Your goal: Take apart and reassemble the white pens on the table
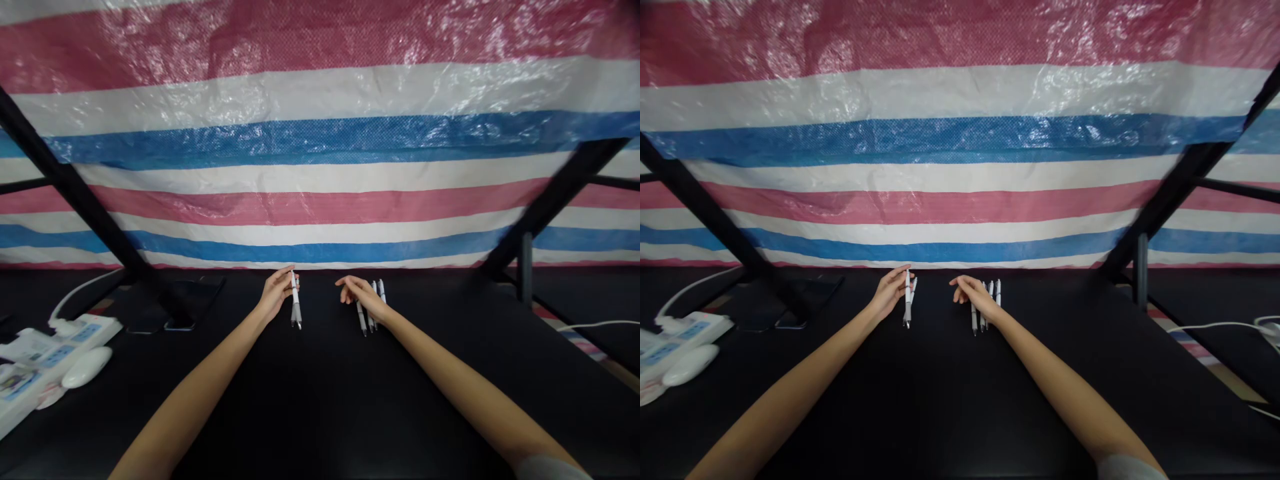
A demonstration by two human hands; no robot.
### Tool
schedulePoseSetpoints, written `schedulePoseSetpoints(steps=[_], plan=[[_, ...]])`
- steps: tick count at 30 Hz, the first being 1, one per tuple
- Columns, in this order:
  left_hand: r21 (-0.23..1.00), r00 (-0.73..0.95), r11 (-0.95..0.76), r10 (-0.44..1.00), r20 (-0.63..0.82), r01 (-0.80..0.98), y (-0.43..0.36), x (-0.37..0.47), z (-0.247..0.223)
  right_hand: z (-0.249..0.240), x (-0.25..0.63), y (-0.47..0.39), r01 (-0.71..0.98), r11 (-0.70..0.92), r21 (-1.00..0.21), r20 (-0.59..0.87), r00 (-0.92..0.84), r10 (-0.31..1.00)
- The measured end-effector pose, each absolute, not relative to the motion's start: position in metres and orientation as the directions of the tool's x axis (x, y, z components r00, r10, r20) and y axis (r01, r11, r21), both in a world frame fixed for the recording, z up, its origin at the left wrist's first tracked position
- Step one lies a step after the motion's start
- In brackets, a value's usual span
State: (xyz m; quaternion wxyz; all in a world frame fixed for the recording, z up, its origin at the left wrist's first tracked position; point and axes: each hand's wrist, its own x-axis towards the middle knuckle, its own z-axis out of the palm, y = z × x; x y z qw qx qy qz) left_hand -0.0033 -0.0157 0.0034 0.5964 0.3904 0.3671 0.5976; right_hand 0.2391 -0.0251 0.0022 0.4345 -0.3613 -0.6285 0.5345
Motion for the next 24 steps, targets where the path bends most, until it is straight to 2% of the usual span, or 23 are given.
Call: schedulePoseSetpoints(steps=[7,13,18,24], plan=[[0.898,0.041,0.003,0.999,0.017,-0.441,-0.0142,-0.0035,0.002,-0.0011,0.2401,-0.0215,-0.157,0.135,-0.978,0.164,-0.191,0.968],[0.908,0.039,0.0,0.999,0.018,-0.419,-0.0127,-0.0041,-0.0011,-0.0007,0.2401,-0.022,-0.25,0.107,-0.962,0.14,-0.117,0.983],[0.899,0.006,-0.022,1.0,0.028,-0.438,-0.0121,-0.0035,-0.0002,0.0003,0.2404,-0.0232,-0.244,0.095,-0.965,0.128,-0.123,0.984],[0.898,-0.015,-0.015,1.0,0.01,-0.44,-0.0119,-0.0039,0.0007,0.0007,0.2431,-0.0214,-0.341,0.052,-0.939,0.119,-0.181,0.976]])
